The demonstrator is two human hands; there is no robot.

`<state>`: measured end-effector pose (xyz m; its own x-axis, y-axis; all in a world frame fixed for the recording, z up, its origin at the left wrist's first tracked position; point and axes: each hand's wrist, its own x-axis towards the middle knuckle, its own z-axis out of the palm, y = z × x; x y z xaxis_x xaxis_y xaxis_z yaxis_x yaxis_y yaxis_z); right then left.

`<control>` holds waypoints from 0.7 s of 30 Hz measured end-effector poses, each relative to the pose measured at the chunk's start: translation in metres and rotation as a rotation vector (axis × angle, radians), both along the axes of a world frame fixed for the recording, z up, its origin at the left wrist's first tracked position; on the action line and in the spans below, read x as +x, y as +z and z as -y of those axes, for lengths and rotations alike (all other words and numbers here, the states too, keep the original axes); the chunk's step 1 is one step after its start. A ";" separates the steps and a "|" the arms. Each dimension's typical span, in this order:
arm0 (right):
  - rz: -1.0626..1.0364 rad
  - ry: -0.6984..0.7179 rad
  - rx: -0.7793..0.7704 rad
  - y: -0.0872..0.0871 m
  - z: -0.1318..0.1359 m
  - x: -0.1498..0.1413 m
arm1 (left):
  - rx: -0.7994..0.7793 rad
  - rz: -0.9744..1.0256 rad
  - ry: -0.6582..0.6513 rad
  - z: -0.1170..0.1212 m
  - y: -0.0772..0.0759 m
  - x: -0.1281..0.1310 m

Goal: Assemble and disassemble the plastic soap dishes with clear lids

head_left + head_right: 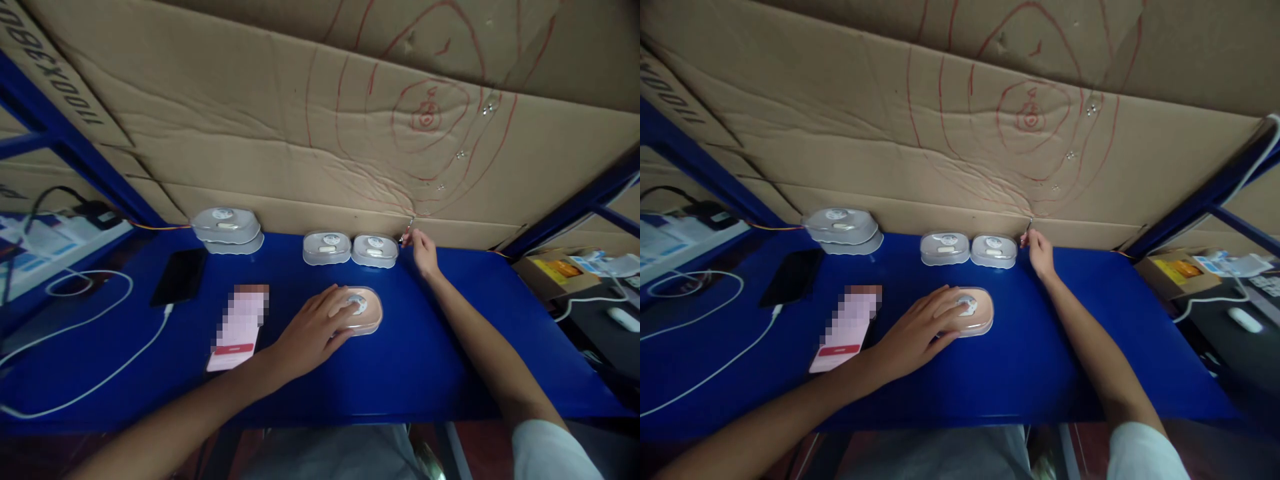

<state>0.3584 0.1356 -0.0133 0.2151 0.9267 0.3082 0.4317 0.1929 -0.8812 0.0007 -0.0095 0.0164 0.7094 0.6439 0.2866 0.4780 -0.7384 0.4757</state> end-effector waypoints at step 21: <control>0.170 0.011 -0.029 -0.010 -0.052 -0.025 | -0.031 -0.004 -0.025 0.000 -0.002 0.002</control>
